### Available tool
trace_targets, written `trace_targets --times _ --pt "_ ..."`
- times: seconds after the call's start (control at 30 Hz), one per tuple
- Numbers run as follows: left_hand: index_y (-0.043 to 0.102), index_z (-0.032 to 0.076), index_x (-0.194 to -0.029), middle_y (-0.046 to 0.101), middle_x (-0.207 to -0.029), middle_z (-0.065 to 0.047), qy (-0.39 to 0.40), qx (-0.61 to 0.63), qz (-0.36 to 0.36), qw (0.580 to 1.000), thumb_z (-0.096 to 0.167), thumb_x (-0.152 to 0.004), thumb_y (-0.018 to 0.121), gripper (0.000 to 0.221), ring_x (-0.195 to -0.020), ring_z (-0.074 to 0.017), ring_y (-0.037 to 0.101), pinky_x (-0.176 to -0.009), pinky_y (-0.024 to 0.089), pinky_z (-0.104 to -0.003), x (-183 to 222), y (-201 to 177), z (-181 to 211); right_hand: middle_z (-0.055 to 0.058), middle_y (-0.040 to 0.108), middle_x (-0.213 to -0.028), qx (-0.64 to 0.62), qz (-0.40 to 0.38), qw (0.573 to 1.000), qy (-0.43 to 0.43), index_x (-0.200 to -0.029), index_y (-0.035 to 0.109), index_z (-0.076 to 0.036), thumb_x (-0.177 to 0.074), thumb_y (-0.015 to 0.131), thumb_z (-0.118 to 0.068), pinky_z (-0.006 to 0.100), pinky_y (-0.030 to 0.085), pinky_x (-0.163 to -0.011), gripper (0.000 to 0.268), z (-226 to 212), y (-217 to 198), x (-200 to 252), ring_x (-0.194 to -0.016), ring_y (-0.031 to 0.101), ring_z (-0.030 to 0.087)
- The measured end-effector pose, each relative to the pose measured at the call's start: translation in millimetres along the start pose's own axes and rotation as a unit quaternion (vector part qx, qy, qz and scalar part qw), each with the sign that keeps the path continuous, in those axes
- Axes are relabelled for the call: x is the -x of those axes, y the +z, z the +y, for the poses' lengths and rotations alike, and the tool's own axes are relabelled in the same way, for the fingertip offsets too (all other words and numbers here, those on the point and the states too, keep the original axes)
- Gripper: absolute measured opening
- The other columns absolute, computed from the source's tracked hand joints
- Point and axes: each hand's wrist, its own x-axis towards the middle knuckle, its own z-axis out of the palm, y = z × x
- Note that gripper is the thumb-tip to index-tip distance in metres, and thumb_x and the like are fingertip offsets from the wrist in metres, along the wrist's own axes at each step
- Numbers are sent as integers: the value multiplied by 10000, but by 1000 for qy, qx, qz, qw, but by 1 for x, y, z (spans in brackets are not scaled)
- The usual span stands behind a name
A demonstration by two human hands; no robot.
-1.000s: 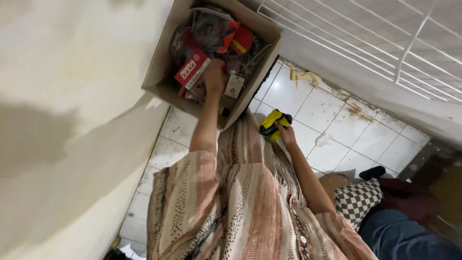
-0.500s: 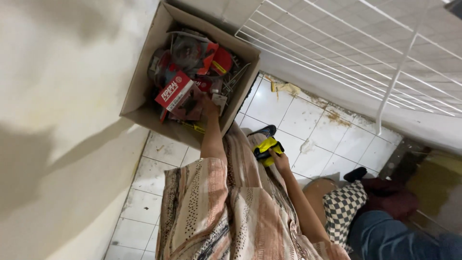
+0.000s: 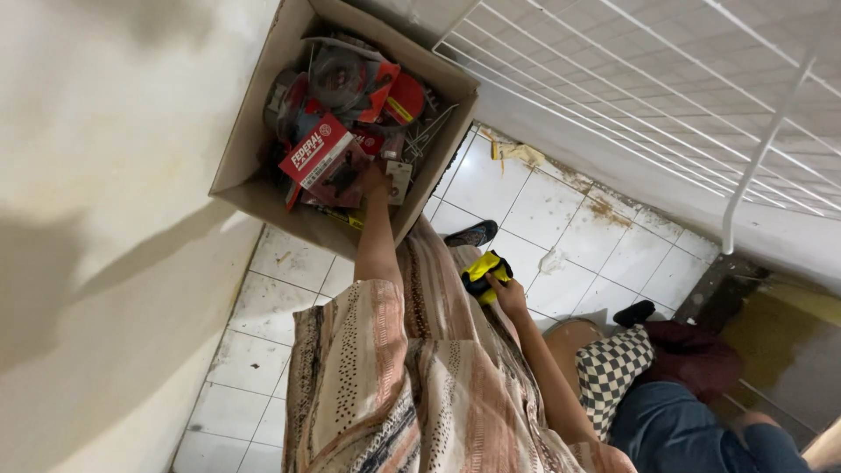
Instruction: Cleaning packaged motorcycle parts with a cloth and hanging them onto a wire display rack.
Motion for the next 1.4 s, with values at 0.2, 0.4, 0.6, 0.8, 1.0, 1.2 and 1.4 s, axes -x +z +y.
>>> trace_targets --times 0.2,0.4,0.6,0.8,1.0,1.2,1.4 --pt "500 26 -1452 556 -1409 -248 53 -59 18 997 283 -1082 498 450 -1311 -363 566 -1084 495 -462 11 0 15 227 728 -973 7 1 1000 -3 -1108 727 0 -891 700 -681 510 523 -872 715 -7 -2 12 -1001 691 400" --pt "655 -152 -1174 651 -1142 -389 84 63 62 993 276 -1037 428 503 -1163 -520 604 -1007 482 -585 0 -4 -9 242 732 -1067 0 0 1000 12 -1178 727 -25 -874 698 -693 523 510 -962 735 -3 2 16 -1118 664 421" --pt "710 67 -1230 726 -1100 -195 49 3 53 997 349 -1015 505 409 -1084 -356 696 -918 581 -433 18 -25 4 218 740 -1008 10 -7 1000 1 -1128 749 -31 -859 719 -713 519 525 -930 734 -10 9 12 -1053 688 399" --pt "728 82 -1156 715 -1011 -187 156 -37 84 984 274 -989 648 267 -1026 -370 695 -893 576 -473 79 -61 24 217 737 -961 11 -4 1000 0 -1069 749 -19 -855 736 -676 523 518 -925 692 -14 15 12 -1013 694 387" --pt "746 75 -1120 752 -1057 -123 133 -221 37 965 58 -954 560 249 -1061 -294 713 -918 588 -447 88 -65 66 230 738 -998 21 -9 1000 7 -1121 737 -15 -857 724 -688 518 517 -938 722 -14 17 10 -1063 685 406" --pt "609 201 -1306 722 -1075 -176 225 151 144 952 219 -1035 529 283 -1040 -417 676 -867 542 -565 66 -57 66 207 748 -931 5 8 999 -34 -1108 744 -14 -885 738 -642 506 541 -853 666 -27 15 15 -957 710 394" --pt "650 57 -1313 651 -1258 -167 81 515 13 853 319 -897 821 520 -1194 -278 614 -1008 487 -470 152 -120 105 229 692 -1100 -336 28 938 -81 -1225 636 75 -896 815 -379 463 535 -912 588 -118 -6 57 -1040 666 341"
